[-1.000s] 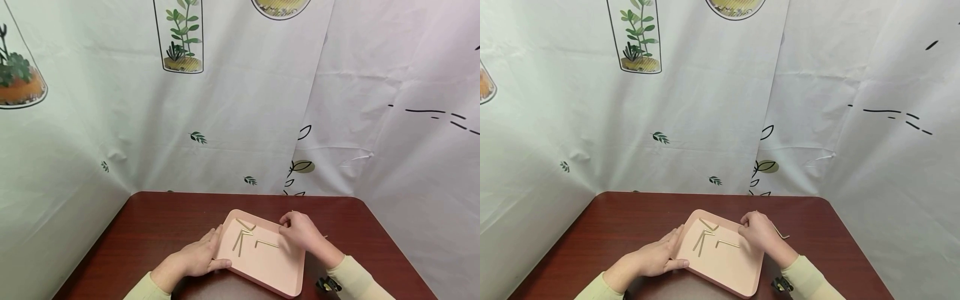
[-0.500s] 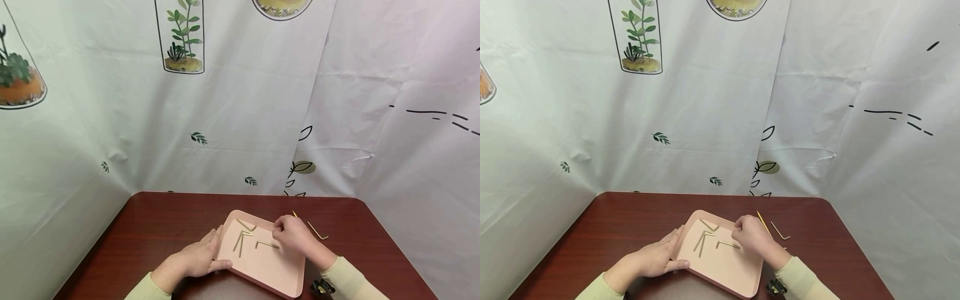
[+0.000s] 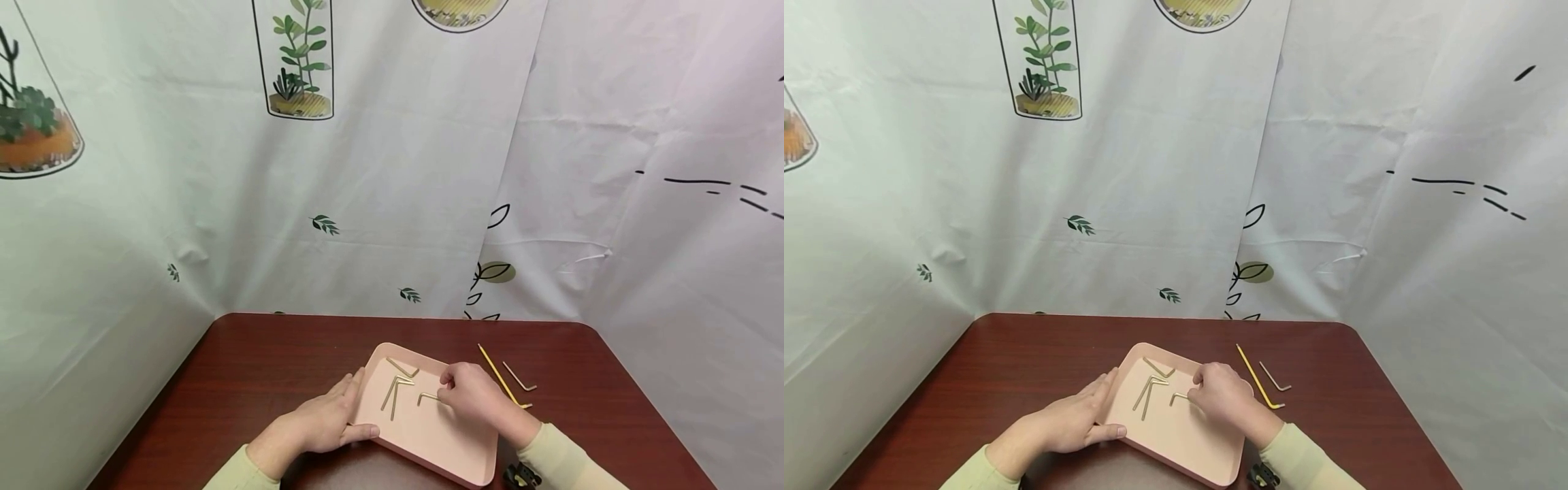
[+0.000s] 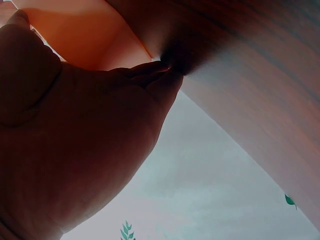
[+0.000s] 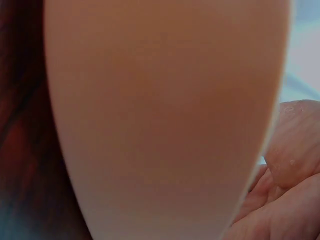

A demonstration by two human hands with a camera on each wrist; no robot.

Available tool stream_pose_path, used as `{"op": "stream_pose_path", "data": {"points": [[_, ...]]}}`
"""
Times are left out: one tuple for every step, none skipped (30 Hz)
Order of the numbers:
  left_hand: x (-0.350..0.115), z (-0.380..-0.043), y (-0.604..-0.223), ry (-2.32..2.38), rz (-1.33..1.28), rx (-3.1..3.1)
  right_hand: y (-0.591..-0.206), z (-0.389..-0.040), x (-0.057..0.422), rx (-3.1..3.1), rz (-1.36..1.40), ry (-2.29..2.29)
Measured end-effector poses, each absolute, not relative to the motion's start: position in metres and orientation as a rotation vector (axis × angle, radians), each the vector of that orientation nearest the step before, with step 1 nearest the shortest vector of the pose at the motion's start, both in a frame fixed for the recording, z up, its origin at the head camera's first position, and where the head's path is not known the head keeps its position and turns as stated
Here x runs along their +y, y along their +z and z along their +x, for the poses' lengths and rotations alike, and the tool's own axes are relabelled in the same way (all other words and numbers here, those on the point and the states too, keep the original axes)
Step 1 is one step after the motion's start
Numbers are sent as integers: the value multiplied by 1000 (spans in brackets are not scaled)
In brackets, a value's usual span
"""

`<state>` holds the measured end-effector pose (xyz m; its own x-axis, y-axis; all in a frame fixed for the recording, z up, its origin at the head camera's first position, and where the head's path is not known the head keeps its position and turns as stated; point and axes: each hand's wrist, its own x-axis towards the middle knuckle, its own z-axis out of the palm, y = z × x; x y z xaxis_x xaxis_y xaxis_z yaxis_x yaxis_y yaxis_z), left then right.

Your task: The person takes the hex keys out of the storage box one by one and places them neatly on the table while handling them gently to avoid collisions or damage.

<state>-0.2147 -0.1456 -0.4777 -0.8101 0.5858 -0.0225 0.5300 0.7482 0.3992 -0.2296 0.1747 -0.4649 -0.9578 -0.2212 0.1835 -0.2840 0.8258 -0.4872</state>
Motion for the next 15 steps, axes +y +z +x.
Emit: {"op": "stream_pose_path", "data": {"points": [[-146,-215,-478,571,900,2799,-465,-229,174,-2900,388,789],[-146,-215,-477,572,901,2799,-466,-228,174,-2912,374,780],[-146,-215,-477,572,902,2800,-466,-228,174,-2926,360,772],[-146,-215,-477,573,903,2799,-466,-227,173,-2936,347,765],[-146,-215,-477,575,902,2799,-466,-227,173,-2945,338,758],[-146,-215,-477,576,902,2799,-467,-226,173,-2948,336,748],[-146,-215,-477,575,900,2800,-468,-226,173,-2955,331,733],[-146,-214,-477,575,898,2800,-469,-226,173,-2960,328,717],[-146,-214,-477,574,896,2799,-469,-226,173,-2966,326,702],[-146,-214,-477,573,893,2798,-470,-226,173,-2969,328,685],[-146,-214,-477,573,891,2797,-470,-226,172,-2972,333,674],[-146,-214,-477,572,890,2796,-471,-226,172,-2974,336,665],[-146,-214,-477,572,888,2796,-471,-226,172,-2978,336,659],[-146,-214,-477,572,886,2795,-471,-226,172,-2980,336,660],[-146,-214,-477,571,887,2796,-471,-227,172,-2983,334,664]]}}
